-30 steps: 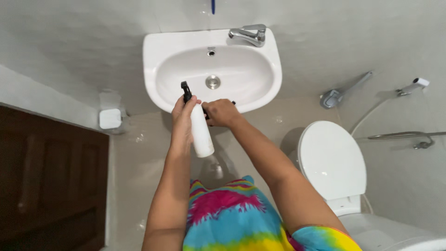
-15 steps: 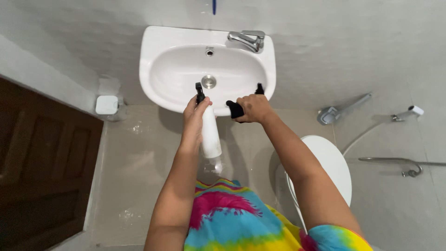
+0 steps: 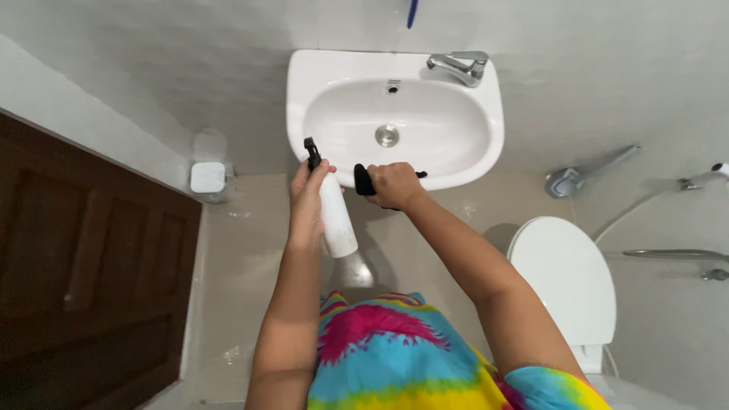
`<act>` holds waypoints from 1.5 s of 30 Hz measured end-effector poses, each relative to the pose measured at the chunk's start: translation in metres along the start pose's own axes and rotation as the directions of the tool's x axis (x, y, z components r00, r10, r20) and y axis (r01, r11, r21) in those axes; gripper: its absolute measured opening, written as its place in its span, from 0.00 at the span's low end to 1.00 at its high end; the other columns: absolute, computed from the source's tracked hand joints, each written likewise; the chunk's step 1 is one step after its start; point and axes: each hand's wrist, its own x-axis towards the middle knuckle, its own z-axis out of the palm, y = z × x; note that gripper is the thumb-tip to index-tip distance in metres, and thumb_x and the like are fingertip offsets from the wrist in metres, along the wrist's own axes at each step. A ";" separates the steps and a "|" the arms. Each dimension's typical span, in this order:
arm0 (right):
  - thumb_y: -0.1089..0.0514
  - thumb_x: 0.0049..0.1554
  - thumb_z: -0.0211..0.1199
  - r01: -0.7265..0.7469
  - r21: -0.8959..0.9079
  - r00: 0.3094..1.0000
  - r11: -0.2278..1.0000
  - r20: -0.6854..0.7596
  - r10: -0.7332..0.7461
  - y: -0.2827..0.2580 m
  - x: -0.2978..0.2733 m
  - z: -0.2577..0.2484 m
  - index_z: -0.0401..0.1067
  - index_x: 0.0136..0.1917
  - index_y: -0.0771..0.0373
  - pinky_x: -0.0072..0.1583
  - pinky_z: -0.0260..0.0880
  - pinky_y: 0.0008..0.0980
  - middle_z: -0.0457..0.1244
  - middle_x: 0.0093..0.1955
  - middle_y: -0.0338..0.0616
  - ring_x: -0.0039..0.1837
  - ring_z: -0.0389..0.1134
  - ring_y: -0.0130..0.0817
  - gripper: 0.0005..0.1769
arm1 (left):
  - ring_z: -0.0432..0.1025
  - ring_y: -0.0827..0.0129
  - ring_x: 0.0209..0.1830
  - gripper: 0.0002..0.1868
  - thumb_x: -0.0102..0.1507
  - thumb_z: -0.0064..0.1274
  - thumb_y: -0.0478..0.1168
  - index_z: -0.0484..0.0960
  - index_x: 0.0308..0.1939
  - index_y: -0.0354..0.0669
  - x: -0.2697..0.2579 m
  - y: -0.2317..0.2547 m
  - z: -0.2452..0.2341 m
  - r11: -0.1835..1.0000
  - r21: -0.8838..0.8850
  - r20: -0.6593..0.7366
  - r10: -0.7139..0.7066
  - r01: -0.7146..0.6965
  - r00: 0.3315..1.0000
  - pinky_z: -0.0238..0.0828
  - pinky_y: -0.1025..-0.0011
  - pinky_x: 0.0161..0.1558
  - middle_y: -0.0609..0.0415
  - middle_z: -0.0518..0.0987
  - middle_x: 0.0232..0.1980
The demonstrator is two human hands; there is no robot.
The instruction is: The person cleans a bathroom sink using a spray bottle and a black cloth. They spray the sink basin and faucet, then wipe the surfaces with the cloth, moving the soap dispenser aside to reach the back area.
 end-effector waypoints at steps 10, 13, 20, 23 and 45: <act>0.49 0.49 0.71 -0.219 0.180 0.933 0.959 -0.248 0.259 -0.101 0.080 0.028 0.69 0.37 0.61 0.35 0.72 0.43 0.68 0.29 0.50 0.32 0.72 0.47 0.16 | 0.75 0.71 0.35 0.17 0.66 0.56 0.43 0.78 0.55 0.39 0.029 0.043 -0.055 0.998 -0.065 -0.007 0.006 -0.006 1.000 0.77 0.69 0.34 0.53 0.80 0.41; 0.48 0.48 0.72 -0.245 0.207 0.941 0.947 -0.185 0.283 -0.106 0.084 0.021 0.68 0.38 0.62 0.36 0.73 0.44 0.68 0.31 0.51 0.33 0.72 0.48 0.19 | 0.75 0.72 0.35 0.16 0.66 0.56 0.43 0.78 0.54 0.39 0.026 0.044 -0.055 0.998 -0.063 -0.017 0.012 -0.013 1.000 0.77 0.69 0.33 0.54 0.80 0.41; 0.48 0.51 0.71 -0.075 0.217 0.958 0.973 -0.254 0.131 -0.075 0.053 0.023 0.67 0.42 0.60 0.39 0.72 0.46 0.69 0.34 0.48 0.37 0.72 0.48 0.17 | 0.74 0.71 0.30 0.15 0.66 0.57 0.43 0.79 0.51 0.37 0.004 0.030 -0.013 0.999 -0.052 -0.001 0.003 -0.003 1.000 0.75 0.70 0.30 0.53 0.80 0.41; 0.49 0.54 0.69 -0.017 0.165 0.964 0.986 -0.258 0.060 -0.044 0.028 0.025 0.68 0.43 0.58 0.39 0.71 0.46 0.69 0.35 0.46 0.38 0.73 0.47 0.14 | 0.74 0.71 0.31 0.17 0.65 0.57 0.44 0.78 0.52 0.35 -0.002 0.014 0.013 1.000 -0.012 0.011 -0.001 0.002 1.000 0.76 0.70 0.30 0.53 0.79 0.40; 0.31 0.39 0.75 -0.046 -0.067 0.996 0.997 -0.075 0.041 0.119 -0.085 -0.019 0.75 0.39 0.58 0.41 0.71 0.43 0.69 0.36 0.43 0.39 0.72 0.43 0.31 | 0.74 0.69 0.31 0.23 0.62 0.59 0.46 0.79 0.57 0.37 -0.037 -0.046 0.077 1.000 0.023 -0.015 0.012 -0.011 1.000 0.75 0.68 0.31 0.52 0.80 0.40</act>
